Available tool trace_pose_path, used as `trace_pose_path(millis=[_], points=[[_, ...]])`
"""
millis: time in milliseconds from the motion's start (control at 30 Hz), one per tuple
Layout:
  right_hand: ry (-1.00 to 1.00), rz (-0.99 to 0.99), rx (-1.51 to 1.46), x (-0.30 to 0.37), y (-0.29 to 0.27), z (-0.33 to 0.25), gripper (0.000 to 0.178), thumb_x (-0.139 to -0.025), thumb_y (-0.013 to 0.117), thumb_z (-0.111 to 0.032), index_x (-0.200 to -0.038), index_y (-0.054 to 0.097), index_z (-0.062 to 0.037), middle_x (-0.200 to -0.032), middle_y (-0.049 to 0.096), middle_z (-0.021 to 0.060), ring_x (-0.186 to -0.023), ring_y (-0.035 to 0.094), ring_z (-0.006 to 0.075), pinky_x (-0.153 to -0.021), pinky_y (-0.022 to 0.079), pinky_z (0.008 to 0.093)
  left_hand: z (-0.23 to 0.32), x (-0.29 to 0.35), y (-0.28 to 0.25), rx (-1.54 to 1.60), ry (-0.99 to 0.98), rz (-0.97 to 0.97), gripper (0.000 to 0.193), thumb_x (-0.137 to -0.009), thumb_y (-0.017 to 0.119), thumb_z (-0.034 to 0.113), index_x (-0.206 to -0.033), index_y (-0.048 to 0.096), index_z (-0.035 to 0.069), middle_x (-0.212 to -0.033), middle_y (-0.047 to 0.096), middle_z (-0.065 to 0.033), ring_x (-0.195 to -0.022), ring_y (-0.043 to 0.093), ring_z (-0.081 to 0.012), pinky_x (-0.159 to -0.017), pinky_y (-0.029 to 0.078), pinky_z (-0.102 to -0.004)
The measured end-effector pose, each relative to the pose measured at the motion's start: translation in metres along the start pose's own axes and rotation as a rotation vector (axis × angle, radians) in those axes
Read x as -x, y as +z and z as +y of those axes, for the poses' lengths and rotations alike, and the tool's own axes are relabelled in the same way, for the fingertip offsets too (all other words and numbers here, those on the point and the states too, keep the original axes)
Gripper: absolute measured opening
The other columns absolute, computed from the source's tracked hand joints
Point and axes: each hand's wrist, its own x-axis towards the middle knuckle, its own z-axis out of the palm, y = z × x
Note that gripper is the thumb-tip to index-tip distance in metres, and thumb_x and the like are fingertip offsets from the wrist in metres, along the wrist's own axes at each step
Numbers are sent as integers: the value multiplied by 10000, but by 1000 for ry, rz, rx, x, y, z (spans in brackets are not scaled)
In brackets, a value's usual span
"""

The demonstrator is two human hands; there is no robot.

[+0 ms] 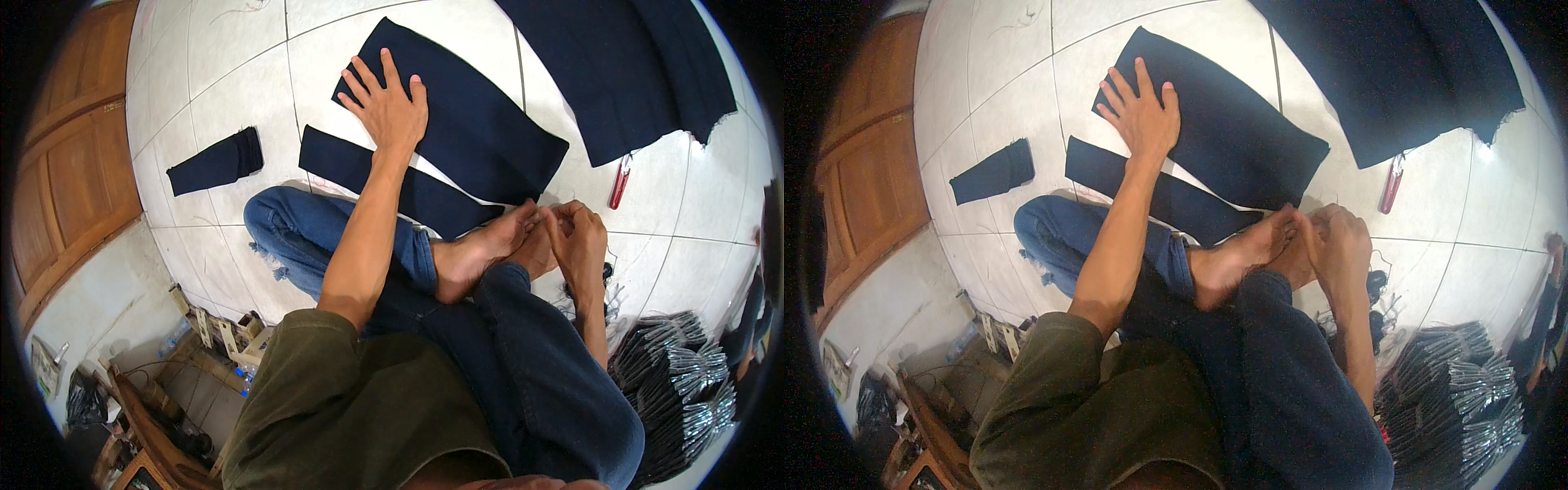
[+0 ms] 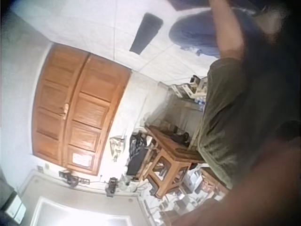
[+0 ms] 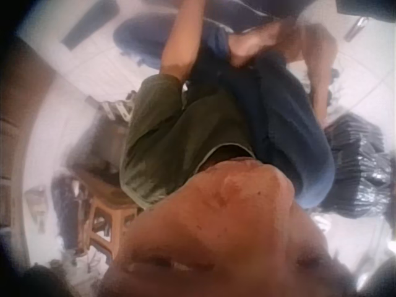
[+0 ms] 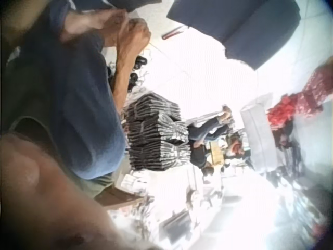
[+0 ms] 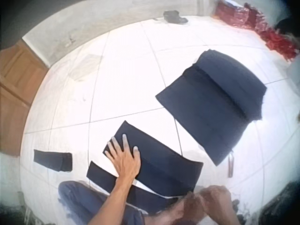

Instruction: The person sits on the floor and uses a red seam ripper to cut along a marked line on a large piece of dark blue fabric. They separate the cut strip from the main piece and set it aside.

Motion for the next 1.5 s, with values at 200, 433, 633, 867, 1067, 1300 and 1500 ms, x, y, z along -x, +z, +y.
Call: trace_pose_path(millis=[200,433,633,867,1067,1300,1500], points=[[106,106,72,18,-14,19,335,-930,756,-275,-754,651,-11,-666,641,189,-596,632,375,-574,485,436,3,-2,6,-15,-13,23,700,-1056,397,474,-1644,258,120,-1645,75,-398,-1522,16,-602,-1163,35,-752],[542,-328,438,136,-61,130,506,-968,659,-443,-814,709,36,-759,657,276,-765,670,462,-679,495,521,-2,-26,9,-8,-61,73,636,-1078,325,488,-1644,281,201,-1624,96,-428,-1500,29,-641,-1137,42,-782],[828,-534,543,228,-75,142,531,-987,632,-469,-896,738,44,-903,710,282,-862,709,442,-751,537,509,-2,-57,7,67,-123,65,645,-1068,386,476,-1629,318,165,-1628,64,-430,-1505,-17,-634,-1136,-27,-773],[568,66,-1083,172,-54,64,1127,-933,233,-848,-1580,289,74,-1651,284,251,-1552,245,361,-1276,169,477,160,91,-28,766,656,-309,223,-923,694,304,-1020,739,108,-1041,696,-116,-1048,627,-334,-942,463,-464],[427,169,-1632,157,-18,58,1307,-831,201,-951,-1617,38,80,-1691,161,238,-1566,170,326,-1276,51,462,229,212,-18,848,1058,-677,270,-878,739,371,-843,751,104,-924,690,-53,-962,652,-268,-871,489,-476],[820,295,-1627,198,-51,76,1123,-922,360,-847,-1517,356,106,-1470,509,224,-1234,586,299,-1015,464,397,214,195,-4,726,981,-574,174,-910,708,246,-868,736,79,-906,695,-68,-954,635,-246,-865,484,-404],[1313,271,-588,268,-84,152,724,-1034,501,-609,-1206,677,72,-1160,726,186,-834,721,260,-615,565,387,205,198,2,623,1024,-476,144,-899,707,206,-839,728,77,-895,688,-71,-937,630,-242,-872,477,-391]])
